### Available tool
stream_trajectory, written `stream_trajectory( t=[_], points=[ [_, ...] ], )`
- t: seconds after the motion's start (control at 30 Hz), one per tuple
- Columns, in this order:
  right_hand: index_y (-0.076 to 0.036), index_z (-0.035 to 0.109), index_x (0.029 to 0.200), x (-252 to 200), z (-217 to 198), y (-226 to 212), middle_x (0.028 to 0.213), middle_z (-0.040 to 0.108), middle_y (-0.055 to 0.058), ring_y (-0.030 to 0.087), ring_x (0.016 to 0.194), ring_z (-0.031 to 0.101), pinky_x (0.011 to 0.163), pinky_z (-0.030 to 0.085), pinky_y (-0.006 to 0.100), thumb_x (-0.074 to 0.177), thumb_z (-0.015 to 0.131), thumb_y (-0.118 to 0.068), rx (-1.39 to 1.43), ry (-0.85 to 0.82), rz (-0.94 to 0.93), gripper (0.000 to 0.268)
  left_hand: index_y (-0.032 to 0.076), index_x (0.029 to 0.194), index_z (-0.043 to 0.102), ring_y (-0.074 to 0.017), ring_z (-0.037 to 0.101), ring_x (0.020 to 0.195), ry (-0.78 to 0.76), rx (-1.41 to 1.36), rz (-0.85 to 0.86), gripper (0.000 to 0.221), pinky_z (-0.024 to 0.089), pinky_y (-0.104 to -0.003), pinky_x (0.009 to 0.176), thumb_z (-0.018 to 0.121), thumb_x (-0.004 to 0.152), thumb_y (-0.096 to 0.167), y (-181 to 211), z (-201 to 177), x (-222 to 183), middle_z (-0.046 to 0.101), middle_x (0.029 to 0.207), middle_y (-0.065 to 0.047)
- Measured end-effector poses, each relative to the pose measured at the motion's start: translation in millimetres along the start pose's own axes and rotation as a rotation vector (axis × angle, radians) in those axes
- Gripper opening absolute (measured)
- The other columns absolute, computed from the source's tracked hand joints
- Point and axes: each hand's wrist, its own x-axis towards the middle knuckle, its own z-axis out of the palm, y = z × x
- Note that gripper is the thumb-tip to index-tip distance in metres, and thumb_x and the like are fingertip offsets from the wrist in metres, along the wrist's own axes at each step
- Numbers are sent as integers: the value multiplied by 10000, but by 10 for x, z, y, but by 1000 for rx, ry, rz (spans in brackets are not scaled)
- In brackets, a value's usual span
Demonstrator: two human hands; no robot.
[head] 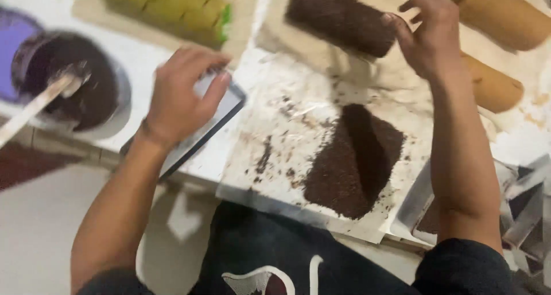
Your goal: Applying chocolate frosting to rolled cakes and coating them with chocolate sprinkles.
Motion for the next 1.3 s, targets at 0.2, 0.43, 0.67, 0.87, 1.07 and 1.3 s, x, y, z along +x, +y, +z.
stream_trajectory(
  t=[0.2,0.43,0.67,0.87,1.07,1.3],
  points=[
    [-173,294,1582,154,-245,136,1601,272,147,378,1362,338,798,338,526,736,891,-319,219,-480,861,1046,29,1302,677,-326,632,1016,-333,-28,49,530,504,-425,817,827,879,311,-928,1465,1686,685,1171,-180],
    [-137,229,1638,167,181,550,1406,445,179,372,1323,411,1161,331,546,724,903,-406,185,-682,716,1167,43,1411,602,-410,542,1295,-774,164,-306,761,419,-511,1054,554,960,653,-1088,1781,2390,587,1423,-194],
    [1,459,1474,-163,630,788,1350,524,232,389,1230,443,1060,338,567,741,864,-512,38,-464,427,981,34,1082,760,-444,596,1072,-721,183,-211,534,472,-553,871,496,1096,498,-1099,1897,2197,652,1155,-282],
    [35,452,1460,-434,760,630,1269,532,201,321,1107,468,987,402,485,737,884,-622,-116,-268,260,1068,-22,1126,697,-410,498,1112,-516,138,10,481,425,-516,940,605,1077,448,-1071,1811,1804,580,1061,-202],
    [-109,396,1480,-621,781,558,1267,369,215,344,1195,365,970,541,601,645,983,-441,63,-203,334,1073,-10,1142,531,-405,507,1246,-528,-67,15,761,509,-599,1014,692,850,675,-1047,1690,1518,382,1419,-252],
    [-21,396,1388,-601,674,524,1342,472,217,353,1206,545,1050,503,503,686,944,-217,358,-228,378,912,13,1554,268,-347,524,1239,-458,-214,18,1126,484,-525,1079,953,741,382,-1079,1649,1435,458,1398,-238]
  ],
)
